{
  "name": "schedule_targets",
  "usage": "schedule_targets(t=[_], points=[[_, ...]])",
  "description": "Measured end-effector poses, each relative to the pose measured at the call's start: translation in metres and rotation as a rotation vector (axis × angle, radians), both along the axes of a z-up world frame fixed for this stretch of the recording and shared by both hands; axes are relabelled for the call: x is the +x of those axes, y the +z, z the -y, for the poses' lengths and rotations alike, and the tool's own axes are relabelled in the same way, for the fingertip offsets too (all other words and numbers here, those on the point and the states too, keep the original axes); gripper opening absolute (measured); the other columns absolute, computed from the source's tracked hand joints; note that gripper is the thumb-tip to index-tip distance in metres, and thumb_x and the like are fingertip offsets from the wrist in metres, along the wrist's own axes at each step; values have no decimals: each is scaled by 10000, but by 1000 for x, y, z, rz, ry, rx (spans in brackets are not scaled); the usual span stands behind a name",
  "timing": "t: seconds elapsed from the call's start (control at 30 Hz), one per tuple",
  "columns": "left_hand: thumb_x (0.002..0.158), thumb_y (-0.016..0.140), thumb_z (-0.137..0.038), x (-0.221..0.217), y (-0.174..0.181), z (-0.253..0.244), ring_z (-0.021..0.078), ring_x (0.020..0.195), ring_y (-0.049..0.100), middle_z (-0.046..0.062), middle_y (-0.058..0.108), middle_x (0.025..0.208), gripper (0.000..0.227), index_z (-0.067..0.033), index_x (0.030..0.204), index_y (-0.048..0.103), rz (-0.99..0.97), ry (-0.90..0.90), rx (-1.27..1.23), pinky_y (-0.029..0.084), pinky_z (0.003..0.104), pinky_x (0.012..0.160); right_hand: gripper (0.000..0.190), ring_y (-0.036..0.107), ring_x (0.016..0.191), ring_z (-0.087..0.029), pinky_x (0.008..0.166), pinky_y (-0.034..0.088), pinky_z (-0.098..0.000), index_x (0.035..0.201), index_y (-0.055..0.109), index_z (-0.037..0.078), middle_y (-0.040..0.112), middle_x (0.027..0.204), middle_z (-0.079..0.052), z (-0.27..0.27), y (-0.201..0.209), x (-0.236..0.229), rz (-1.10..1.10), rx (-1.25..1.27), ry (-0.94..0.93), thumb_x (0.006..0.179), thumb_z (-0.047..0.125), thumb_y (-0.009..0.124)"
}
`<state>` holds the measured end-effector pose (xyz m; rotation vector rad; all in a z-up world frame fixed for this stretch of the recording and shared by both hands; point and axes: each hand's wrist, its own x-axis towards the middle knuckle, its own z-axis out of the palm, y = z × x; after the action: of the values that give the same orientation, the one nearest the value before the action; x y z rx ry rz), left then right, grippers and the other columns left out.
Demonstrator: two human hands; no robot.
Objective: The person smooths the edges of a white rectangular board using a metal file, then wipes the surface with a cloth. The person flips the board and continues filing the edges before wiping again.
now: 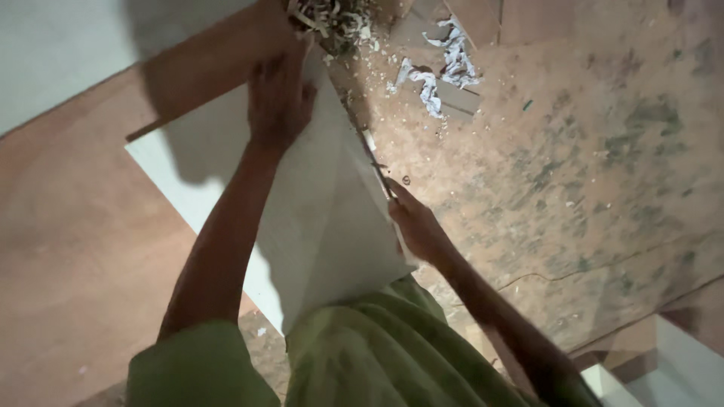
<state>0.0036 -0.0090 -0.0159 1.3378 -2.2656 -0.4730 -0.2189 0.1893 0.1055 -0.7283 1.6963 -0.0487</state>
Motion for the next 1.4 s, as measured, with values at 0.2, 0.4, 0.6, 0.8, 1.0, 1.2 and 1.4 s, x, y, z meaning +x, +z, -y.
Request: schedule_targets(t=[0.2,0.4,0.6,0.8,1.0,1.2,1.4], points=[[892,702,-74,-8,4,11,413,1206,569,227,631,1271,768,-73,1582,366,-18,-3,265,365,584,1093,584,686,990,-213,860,559,-462,1594,329,172,698,1119,-107,-54,-6,-19,101,-195,56,1060,383,435],[798,724,-21,-13,7,9,402,1149,595,199,662,1231,867,-124,1585,376,-76,-44,108,438,542,1036,829,646,613,-243,559,557,-411,1608,298,209,668,944,-89,-81,-14,-24,36,-253,-247,868,161,669],[769,723,-47,-20,-1,23,400,1052,638,213,672,1139,882,-94,1573,363,12,12,-74,476,527,957,434,686,646,-249,598,560,-389,1272,572,51,706,811,-162,-56,-42,-20,-135,-320,-231,870,139,710],[780,730,-83,-24,-7,14,386,960,672,209,685,1108,854,-109,1559,382,50,94,-77,554,506,791,429,737,1066,-293,862,586,-405,1185,569,39,765,1119,-131,-73,-83,-10,-135,-543,-147,811,159,740],[808,734,-61,-24,-15,2,396,1112,638,214,655,1220,895,-73,1614,346,-72,81,-61,525,492,971,433,717,1094,-339,886,571,-426,1194,565,51,762,1123,-157,-86,-98,-4,-278,-623,-158,796,123,719],[921,781,-351,97,-37,-160,415,1462,325,235,358,1597,911,-10,1592,270,-91,706,66,254,558,1205,436,714,1034,-365,864,562,-447,1191,559,52,740,1123,-166,-84,-94,11,-311,-545,-225,785,105,709],[882,789,-350,172,-69,-255,473,1494,287,323,248,1655,1080,-51,1653,95,-243,958,385,246,557,1210,374,640,1024,-425,870,518,-492,1184,572,29,669,1063,-218,-99,-101,27,-446,-707,-169,837,85,696]])
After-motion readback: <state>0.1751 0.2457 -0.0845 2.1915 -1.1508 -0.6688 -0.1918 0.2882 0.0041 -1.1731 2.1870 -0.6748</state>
